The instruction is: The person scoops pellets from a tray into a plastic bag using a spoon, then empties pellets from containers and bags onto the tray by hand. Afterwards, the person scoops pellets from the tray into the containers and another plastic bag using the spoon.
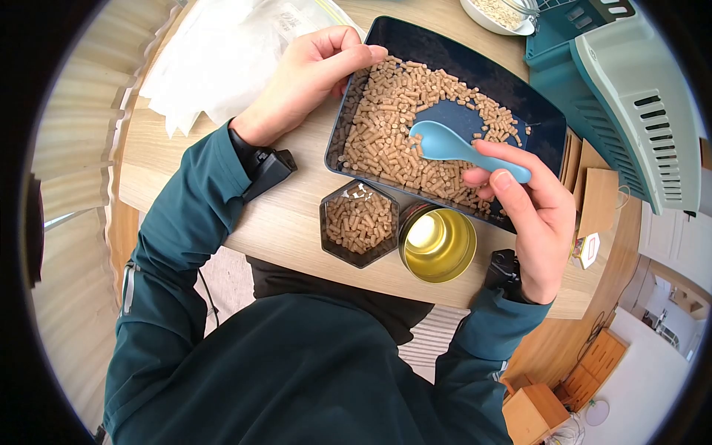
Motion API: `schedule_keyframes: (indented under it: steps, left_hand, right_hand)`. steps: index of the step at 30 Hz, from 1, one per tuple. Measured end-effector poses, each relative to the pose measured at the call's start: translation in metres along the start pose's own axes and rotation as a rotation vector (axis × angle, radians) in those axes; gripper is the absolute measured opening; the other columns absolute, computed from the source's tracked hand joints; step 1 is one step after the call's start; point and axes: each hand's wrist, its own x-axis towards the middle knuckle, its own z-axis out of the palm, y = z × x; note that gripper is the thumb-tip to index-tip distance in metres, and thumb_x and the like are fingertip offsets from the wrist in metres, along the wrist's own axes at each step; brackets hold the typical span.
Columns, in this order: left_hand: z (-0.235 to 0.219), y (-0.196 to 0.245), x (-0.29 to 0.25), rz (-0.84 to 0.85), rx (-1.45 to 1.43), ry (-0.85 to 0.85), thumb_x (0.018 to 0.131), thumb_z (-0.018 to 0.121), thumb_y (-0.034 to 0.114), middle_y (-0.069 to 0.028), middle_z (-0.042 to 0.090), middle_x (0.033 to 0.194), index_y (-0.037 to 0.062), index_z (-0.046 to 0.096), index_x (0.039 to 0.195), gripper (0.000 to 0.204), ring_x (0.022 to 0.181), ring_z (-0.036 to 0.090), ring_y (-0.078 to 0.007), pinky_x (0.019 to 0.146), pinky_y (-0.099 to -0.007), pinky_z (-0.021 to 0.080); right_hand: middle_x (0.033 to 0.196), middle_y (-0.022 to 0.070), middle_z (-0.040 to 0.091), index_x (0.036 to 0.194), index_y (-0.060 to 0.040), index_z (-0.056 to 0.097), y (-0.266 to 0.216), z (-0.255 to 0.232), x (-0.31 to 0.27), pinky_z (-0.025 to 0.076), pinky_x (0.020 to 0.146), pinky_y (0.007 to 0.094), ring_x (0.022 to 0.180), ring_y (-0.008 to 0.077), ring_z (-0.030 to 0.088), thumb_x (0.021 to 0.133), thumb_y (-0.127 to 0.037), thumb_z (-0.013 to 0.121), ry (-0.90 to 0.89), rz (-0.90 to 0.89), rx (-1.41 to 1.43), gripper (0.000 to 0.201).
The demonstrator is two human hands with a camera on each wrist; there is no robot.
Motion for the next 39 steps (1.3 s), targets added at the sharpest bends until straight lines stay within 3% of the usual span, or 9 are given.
schedule_keyframes:
  steps: [11, 17, 19, 20, 25, 27, 29, 32, 39]
  left_hand:
    - [0.000, 0.003, -0.001, 0.004, 0.005, -0.003, 0.103, 0.068, 0.028, -0.0002, 0.076, 0.107, 0.0118, 0.061, 0.081, 0.029, 0.074, 0.050, 0.0008, 0.063, -0.0200, 0.041]
    - [0.000, 0.002, 0.000, 0.000, 0.007, 0.003, 0.103, 0.069, 0.028, 0.0009, 0.075, 0.104, 0.0117, 0.060, 0.079, 0.030, 0.074, 0.050, 0.0008, 0.063, -0.0200, 0.041]
    - [-0.001, 0.002, 0.000, 0.001, 0.018, -0.010, 0.103, 0.070, 0.028, 0.0026, 0.074, 0.100, 0.0119, 0.060, 0.079, 0.030, 0.074, 0.051, 0.0009, 0.063, -0.0201, 0.040]
    - [-0.002, 0.002, 0.000, 0.000, 0.020, -0.008, 0.103, 0.070, 0.028, 0.0026, 0.074, 0.100, 0.0119, 0.060, 0.079, 0.030, 0.074, 0.051, 0.0009, 0.063, -0.0201, 0.040]
    - [0.000, -0.001, 0.001, 0.011, 0.000, 0.002, 0.103, 0.070, 0.028, 0.0024, 0.074, 0.101, 0.0119, 0.059, 0.079, 0.030, 0.075, 0.051, 0.0008, 0.063, -0.0203, 0.040]
    - [0.000, 0.002, 0.000, 0.006, 0.002, 0.003, 0.103, 0.069, 0.027, 0.0013, 0.075, 0.103, 0.0117, 0.059, 0.079, 0.030, 0.075, 0.051, 0.0008, 0.063, -0.0203, 0.041]
    - [0.001, 0.004, -0.001, 0.003, 0.002, 0.002, 0.103, 0.069, 0.027, 0.0002, 0.075, 0.105, 0.0116, 0.059, 0.079, 0.030, 0.076, 0.051, 0.0008, 0.063, -0.0203, 0.041]
    - [0.000, 0.003, 0.000, 0.004, 0.003, -0.001, 0.103, 0.068, 0.026, -0.0018, 0.076, 0.109, 0.0114, 0.059, 0.079, 0.030, 0.075, 0.051, 0.0007, 0.063, -0.0204, 0.041]
    - [0.001, 0.005, -0.001, -0.013, 0.015, 0.008, 0.102, 0.070, 0.028, 0.0004, 0.075, 0.105, 0.0114, 0.058, 0.079, 0.031, 0.072, 0.049, 0.0008, 0.063, -0.0199, 0.040]
  right_hand:
    - [0.099, 0.0140, 0.076, 0.131, 0.0073, 0.067, 0.003, -0.006, 0.000, 0.054, 0.089, 0.0327, 0.093, 0.0174, 0.069, 0.107, -0.020, 0.060, 0.033, -0.059, 0.143, 0.037]
    - [0.094, 0.0168, 0.074, 0.127, 0.0088, 0.067, 0.005, -0.009, -0.009, 0.054, 0.084, 0.0338, 0.091, 0.0222, 0.069, 0.107, -0.023, 0.060, 0.041, -0.236, 0.171, 0.039]
    - [0.092, 0.0184, 0.073, 0.126, 0.0100, 0.066, 0.008, -0.014, -0.004, 0.054, 0.079, 0.0346, 0.087, 0.0253, 0.066, 0.105, -0.026, 0.061, -0.226, -0.475, 0.245, 0.042]
    - [0.090, 0.0186, 0.071, 0.123, 0.0105, 0.066, 0.005, -0.013, -0.004, 0.053, 0.075, 0.0348, 0.084, 0.0263, 0.063, 0.104, -0.028, 0.064, -0.250, -0.486, 0.224, 0.043]
    - [0.097, 0.0175, 0.073, 0.125, 0.0086, 0.068, 0.005, -0.007, -0.006, 0.053, 0.081, 0.0326, 0.087, 0.0229, 0.065, 0.104, -0.021, 0.064, -0.040, -0.426, 0.276, 0.037]
    - [0.108, 0.0159, 0.074, 0.132, 0.0070, 0.067, 0.002, 0.000, -0.003, 0.053, 0.086, 0.0290, 0.096, 0.0174, 0.068, 0.105, -0.012, 0.064, 0.218, -0.239, -0.082, 0.033]
    - [0.118, 0.0123, 0.074, 0.134, 0.0026, 0.068, 0.001, 0.012, 0.004, 0.053, 0.091, 0.0275, 0.105, 0.0143, 0.069, 0.103, -0.004, 0.066, 0.253, -0.095, -0.144, 0.032]
    - [0.114, 0.0129, 0.074, 0.131, 0.0001, 0.070, 0.005, 0.015, 0.009, 0.053, 0.091, 0.0272, 0.104, 0.0161, 0.069, 0.101, -0.003, 0.067, 0.131, -0.152, -0.336, 0.031]
    - [0.113, 0.0130, 0.074, 0.132, 0.0015, 0.070, -0.001, 0.013, 0.002, 0.052, 0.090, 0.0266, 0.103, 0.0159, 0.069, 0.099, -0.002, 0.068, -0.061, -0.124, -0.229, 0.033]
